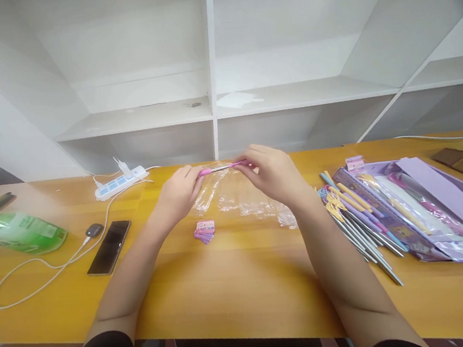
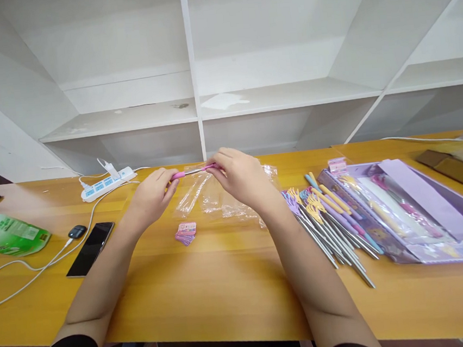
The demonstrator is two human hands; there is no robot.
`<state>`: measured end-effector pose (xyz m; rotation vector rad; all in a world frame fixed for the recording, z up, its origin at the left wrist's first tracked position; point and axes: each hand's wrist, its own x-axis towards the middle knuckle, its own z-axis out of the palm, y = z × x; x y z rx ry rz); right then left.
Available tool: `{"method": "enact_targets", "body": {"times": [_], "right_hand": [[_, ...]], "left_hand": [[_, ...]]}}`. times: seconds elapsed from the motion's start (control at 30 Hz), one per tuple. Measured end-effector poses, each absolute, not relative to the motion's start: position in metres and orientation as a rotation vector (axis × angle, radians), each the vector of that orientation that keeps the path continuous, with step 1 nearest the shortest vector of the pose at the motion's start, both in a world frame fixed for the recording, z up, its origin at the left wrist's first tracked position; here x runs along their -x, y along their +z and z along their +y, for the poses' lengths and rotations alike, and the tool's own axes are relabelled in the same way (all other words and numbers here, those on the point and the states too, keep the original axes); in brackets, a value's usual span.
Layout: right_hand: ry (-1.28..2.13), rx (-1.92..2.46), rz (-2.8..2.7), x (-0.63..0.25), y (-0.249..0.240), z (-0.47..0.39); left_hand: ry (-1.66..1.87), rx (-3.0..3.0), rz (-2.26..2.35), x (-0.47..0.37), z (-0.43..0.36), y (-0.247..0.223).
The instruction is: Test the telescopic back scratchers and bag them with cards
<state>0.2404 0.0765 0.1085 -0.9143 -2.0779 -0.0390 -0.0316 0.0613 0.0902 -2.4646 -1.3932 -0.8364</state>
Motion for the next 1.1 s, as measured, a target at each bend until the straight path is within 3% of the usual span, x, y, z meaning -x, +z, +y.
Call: {"method": "enact_targets", "body": {"times": [0.17,0.37,0.6,0.8,1.1], "right_hand": [[0.422,0.768,-1.833,-0.251,0.118,0.079],[0.835,0.661,-1.459,-0.254,0.121,0.082],[0.868,0.696,-1.361,-0.254,0.125,0.085],[0.833,0.713,-1.365,-0.257,0.125,0.085],[0.694,0.849,-1.932,-0.253,0.136,0.057]], "left_hand": [[-0.723,2.632,-1.481,0.021,0.072,0.066],[-0.545,2.828,-1.295,0.001,0.09,0.003],[-0.499,2.935,-1.155,0.002,0.101,-0.036],[-0.757,2.88,-1.154,-0.001,0.098,-0.021],[-1.373,2.633,-1.151,0.007,0.06,0.057]]}}
